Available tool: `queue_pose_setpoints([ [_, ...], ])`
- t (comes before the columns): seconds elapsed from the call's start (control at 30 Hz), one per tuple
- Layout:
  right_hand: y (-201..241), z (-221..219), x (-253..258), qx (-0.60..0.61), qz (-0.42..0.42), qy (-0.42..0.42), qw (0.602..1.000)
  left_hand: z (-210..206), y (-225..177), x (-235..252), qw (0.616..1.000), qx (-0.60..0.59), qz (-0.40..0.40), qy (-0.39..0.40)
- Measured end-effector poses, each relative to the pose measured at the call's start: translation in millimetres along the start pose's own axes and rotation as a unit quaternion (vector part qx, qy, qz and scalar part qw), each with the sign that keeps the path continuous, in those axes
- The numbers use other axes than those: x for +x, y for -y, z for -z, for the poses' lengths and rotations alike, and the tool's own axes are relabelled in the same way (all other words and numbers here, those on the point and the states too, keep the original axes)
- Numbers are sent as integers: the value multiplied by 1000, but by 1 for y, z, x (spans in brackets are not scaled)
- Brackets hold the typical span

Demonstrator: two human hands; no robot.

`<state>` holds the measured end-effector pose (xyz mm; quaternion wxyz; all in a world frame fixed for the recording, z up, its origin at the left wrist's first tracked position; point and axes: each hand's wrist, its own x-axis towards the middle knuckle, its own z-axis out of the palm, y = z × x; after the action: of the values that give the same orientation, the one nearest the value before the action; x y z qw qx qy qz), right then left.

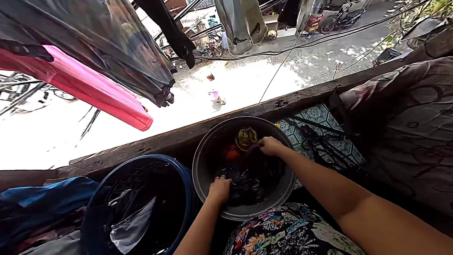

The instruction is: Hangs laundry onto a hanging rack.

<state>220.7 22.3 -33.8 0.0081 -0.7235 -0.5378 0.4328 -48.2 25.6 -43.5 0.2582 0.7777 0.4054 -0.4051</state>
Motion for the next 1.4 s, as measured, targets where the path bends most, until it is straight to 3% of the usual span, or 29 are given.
queue_pose_setpoints([
  [0.13, 3, -7, 1, 122, -18, -59, 991, -2, -16, -1, 997, -19, -60, -55],
  [0.27, 24, -3, -6, 167, 42, -49, 984, -15, -57, 12, 953, -76, -258, -139],
  [0.4, 38, 10, -17, 150, 89, 4, 985, -19, -87, 42, 974, 6, -223, -29],
  [0.47, 33, 17, -27, 81, 57, 41, 994, -12, -84, 49, 977, -17, -207, -50],
  [0.53, 25, 16, -42, -8, 4, 150, 989, 2, -68, 48, 963, -125, -216, -99],
  [0.6, 24, 5, -60, -123, -44, 247, 960, 15, -51, 37, 929, -248, -211, -178],
  [0.67, 24, -20, -68, -204, -60, 265, 941, 28, -36, 18, 887, -343, -173, -254],
  [0.73, 23, -41, -62, -203, -76, 261, 941, 32, -20, 10, 839, -419, -153, -312],
  [0.83, 22, -68, -41, -150, -121, 229, 954, 33, -6, 2, 769, -511, -152, -353],
  [0.93, 12, -97, -28, -119, -155, 127, 972, 37, -3, -12, 724, -567, -144, -366],
  [1.03, 17, -100, -35, -96, -131, 96, 982, 39, -5, -24, 669, -634, -118, -370],
  [1.1, 19, -91, -34, -88, -90, 112, 986, 38, 2, -23, 652, -643, -94, -391],
  [1.17, 14, -77, -31, -86, -53, 142, 985, 35, 12, -23, 685, -609, -75, -393],
  [1.23, 1, -60, -28, -61, -10, 154, 986, 31, 21, -24, 748, -551, -88, -358],
  [1.33, -11, -24, -36, 2, 34, 155, 987, 26, 21, -29, 846, -476, -127, -205],
  [1.4, -5, 8, -56, 59, 48, 163, 984, 19, 11, -29, 873, -442, -183, -96],
])
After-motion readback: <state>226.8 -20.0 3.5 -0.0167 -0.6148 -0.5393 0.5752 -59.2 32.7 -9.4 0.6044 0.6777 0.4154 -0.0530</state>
